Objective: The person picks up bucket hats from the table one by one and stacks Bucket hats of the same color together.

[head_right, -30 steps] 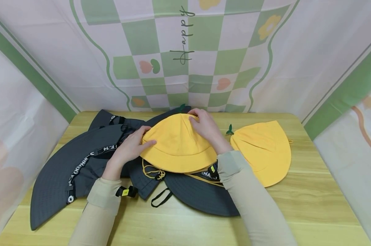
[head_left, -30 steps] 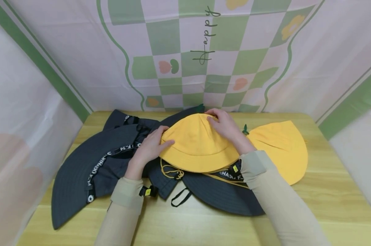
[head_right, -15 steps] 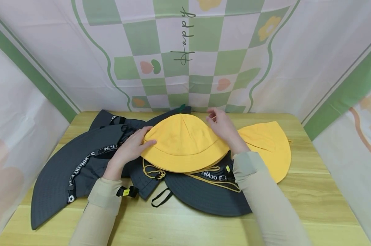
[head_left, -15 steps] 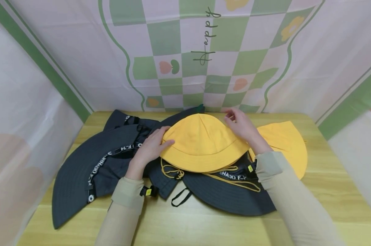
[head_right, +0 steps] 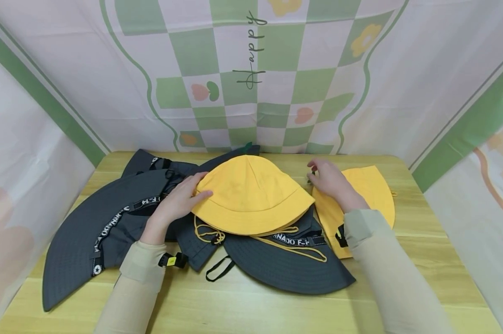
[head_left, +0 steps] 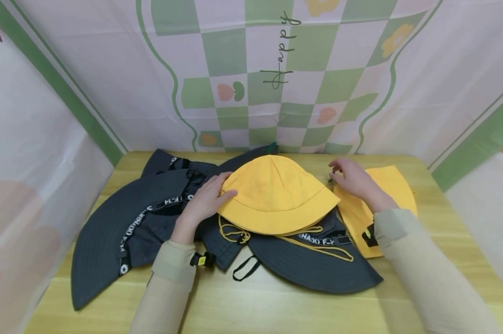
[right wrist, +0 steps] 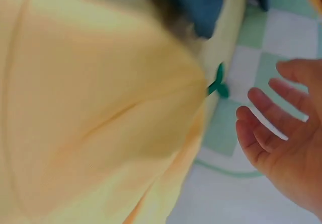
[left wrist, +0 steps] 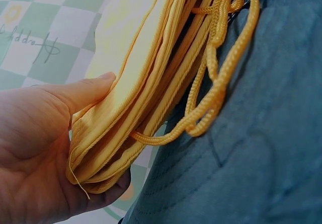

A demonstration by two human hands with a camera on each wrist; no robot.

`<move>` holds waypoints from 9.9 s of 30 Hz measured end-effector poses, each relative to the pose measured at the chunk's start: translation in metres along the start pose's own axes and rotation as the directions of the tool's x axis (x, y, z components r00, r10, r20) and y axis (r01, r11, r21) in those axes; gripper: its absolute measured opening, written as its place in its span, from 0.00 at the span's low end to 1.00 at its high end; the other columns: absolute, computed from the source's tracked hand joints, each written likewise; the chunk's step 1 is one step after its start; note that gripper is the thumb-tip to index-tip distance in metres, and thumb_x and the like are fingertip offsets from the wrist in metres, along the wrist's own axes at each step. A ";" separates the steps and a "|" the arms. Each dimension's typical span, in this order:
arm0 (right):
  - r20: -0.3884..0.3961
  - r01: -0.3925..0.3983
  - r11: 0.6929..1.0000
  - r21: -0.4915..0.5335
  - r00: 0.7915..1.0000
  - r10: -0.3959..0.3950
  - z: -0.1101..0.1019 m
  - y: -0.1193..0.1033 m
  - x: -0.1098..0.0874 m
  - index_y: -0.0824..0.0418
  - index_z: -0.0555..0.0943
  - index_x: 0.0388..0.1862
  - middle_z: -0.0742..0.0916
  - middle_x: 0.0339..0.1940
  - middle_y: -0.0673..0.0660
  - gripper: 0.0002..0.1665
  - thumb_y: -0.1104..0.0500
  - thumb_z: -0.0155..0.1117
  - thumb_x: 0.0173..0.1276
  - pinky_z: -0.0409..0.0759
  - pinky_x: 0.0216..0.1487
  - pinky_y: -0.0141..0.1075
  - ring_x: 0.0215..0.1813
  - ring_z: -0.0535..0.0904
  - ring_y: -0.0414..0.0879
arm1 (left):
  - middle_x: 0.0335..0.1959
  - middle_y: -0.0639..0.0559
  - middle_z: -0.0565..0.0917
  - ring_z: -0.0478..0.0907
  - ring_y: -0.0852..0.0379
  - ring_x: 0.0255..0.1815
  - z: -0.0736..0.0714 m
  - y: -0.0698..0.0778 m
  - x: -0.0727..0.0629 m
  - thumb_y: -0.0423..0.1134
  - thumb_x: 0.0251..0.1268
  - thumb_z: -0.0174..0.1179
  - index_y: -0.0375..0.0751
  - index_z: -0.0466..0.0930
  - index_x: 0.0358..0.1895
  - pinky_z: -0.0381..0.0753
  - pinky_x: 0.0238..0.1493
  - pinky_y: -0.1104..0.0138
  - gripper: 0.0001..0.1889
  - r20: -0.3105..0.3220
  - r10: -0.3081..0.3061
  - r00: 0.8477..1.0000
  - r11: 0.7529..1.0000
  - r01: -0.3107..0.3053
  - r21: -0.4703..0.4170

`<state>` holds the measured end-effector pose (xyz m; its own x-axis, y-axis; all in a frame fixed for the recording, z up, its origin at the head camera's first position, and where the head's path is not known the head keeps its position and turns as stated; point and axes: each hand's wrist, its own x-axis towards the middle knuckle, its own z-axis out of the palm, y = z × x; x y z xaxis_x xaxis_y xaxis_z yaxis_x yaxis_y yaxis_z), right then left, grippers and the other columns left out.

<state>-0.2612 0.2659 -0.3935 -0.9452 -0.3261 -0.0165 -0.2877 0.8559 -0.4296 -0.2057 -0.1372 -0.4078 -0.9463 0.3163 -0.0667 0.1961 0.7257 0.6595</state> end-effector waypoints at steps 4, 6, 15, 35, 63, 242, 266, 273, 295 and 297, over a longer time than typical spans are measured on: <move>0.050 0.047 0.996 -0.079 0.998 -0.043 0.004 0.015 -0.006 0.78 0.72 0.64 0.78 0.60 0.79 0.29 0.57 0.60 0.73 0.70 0.64 0.64 0.63 0.73 0.73 | 0.74 0.43 0.67 0.64 0.42 0.76 0.000 0.000 0.000 0.58 0.76 0.50 0.50 0.57 0.78 0.63 0.73 0.43 0.33 0.005 0.002 1.000 1.000 -0.002 0.002; 0.079 0.052 0.993 -0.110 0.996 -0.044 0.005 0.021 -0.009 0.79 0.70 0.64 0.77 0.61 0.79 0.33 0.55 0.63 0.71 0.70 0.64 0.65 0.63 0.72 0.74 | 0.75 0.43 0.67 0.63 0.42 0.76 0.000 0.001 0.001 0.58 0.76 0.50 0.50 0.57 0.78 0.63 0.74 0.43 0.34 0.007 0.000 1.000 1.000 0.000 0.003; 0.208 0.044 0.988 -0.145 0.978 -0.013 0.013 0.040 -0.016 0.84 0.63 0.68 0.68 0.67 0.84 0.40 0.57 0.63 0.68 0.65 0.69 0.66 0.68 0.64 0.79 | 0.75 0.44 0.67 0.63 0.42 0.76 -0.002 0.003 -0.001 0.58 0.76 0.50 0.51 0.57 0.78 0.63 0.74 0.44 0.33 0.013 -0.011 1.000 1.000 0.011 0.001; -0.010 0.143 0.961 -0.236 0.989 -0.149 0.008 0.055 -0.029 0.77 0.79 0.48 0.79 0.49 0.76 0.25 0.59 0.74 0.60 0.66 0.60 0.63 0.56 0.69 0.73 | 0.76 0.43 0.65 0.61 0.42 0.78 -0.002 0.003 -0.002 0.58 0.76 0.51 0.50 0.57 0.78 0.62 0.75 0.43 0.34 0.019 -0.018 1.000 1.000 0.018 -0.004; -0.143 0.136 0.990 0.044 0.981 -0.129 -0.087 0.057 -0.092 0.60 0.84 0.40 0.83 0.33 0.37 0.05 0.66 0.70 0.65 0.70 0.36 0.19 0.37 0.73 0.24 | 0.75 0.43 0.67 0.62 0.42 0.77 0.002 0.003 -0.002 0.58 0.76 0.50 0.51 0.57 0.78 0.63 0.74 0.44 0.34 0.005 -0.021 1.000 1.000 0.021 0.007; 0.092 0.074 0.809 0.583 0.983 -0.157 0.036 -0.007 -0.066 0.66 0.59 0.78 0.81 0.59 0.63 0.35 0.60 0.57 0.77 0.81 0.47 0.28 0.43 0.84 0.37 | 0.70 0.47 0.74 0.77 0.47 0.64 -0.019 -0.008 -0.005 0.62 0.60 0.67 0.53 0.59 0.77 0.75 0.64 0.50 0.45 0.056 -0.024 0.998 0.992 0.031 -0.119; -0.230 -0.004 0.727 0.686 0.947 0.222 -0.003 0.029 -0.105 0.49 0.74 0.69 0.83 0.47 0.30 0.27 0.63 0.63 0.73 0.79 0.40 0.19 0.39 0.82 0.27 | 0.56 0.47 0.84 0.86 0.54 0.54 0.028 0.042 0.014 0.46 0.67 0.67 0.54 0.75 0.67 0.84 0.43 0.69 0.26 -0.253 0.045 0.966 0.827 -0.178 -0.533; -0.287 -0.199 0.790 0.579 0.858 0.426 -0.023 0.050 -0.126 0.43 0.72 0.72 0.78 0.41 0.26 0.31 0.54 0.66 0.71 0.75 0.33 0.18 0.31 0.78 0.24 | 0.54 0.48 0.85 0.87 0.55 0.48 0.052 0.070 0.023 0.47 0.67 0.66 0.53 0.73 0.70 0.83 0.41 0.70 0.29 -0.225 0.129 0.966 0.907 -0.207 -0.367; -0.269 -0.439 0.577 0.689 0.584 0.766 -0.034 0.091 -0.164 0.36 0.70 0.73 0.74 0.51 0.29 0.34 0.52 0.66 0.70 0.66 0.10 0.35 0.15 0.66 0.35 | 0.62 0.56 0.82 0.81 0.62 0.48 0.104 0.152 0.078 0.54 0.72 0.57 0.56 0.67 0.74 0.74 0.42 0.73 0.29 -0.061 0.234 0.970 0.972 -0.234 0.007; -0.277 -0.454 0.590 0.668 0.584 0.763 -0.033 0.094 -0.165 0.37 0.68 0.74 0.75 0.57 0.34 0.35 0.52 0.64 0.71 0.68 0.12 0.34 0.21 0.68 0.31 | 0.62 0.56 0.82 0.80 0.62 0.46 0.104 0.156 0.084 0.54 0.72 0.58 0.57 0.68 0.74 0.74 0.41 0.73 0.29 -0.059 0.207 0.976 0.978 -0.208 -0.011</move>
<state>-0.1373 0.4133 -0.4012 -0.8141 0.5741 -0.0876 0.3625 0.3845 -0.8490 -0.2279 0.0662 -0.3879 -0.8986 0.4231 0.1159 0.3860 0.6370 0.6672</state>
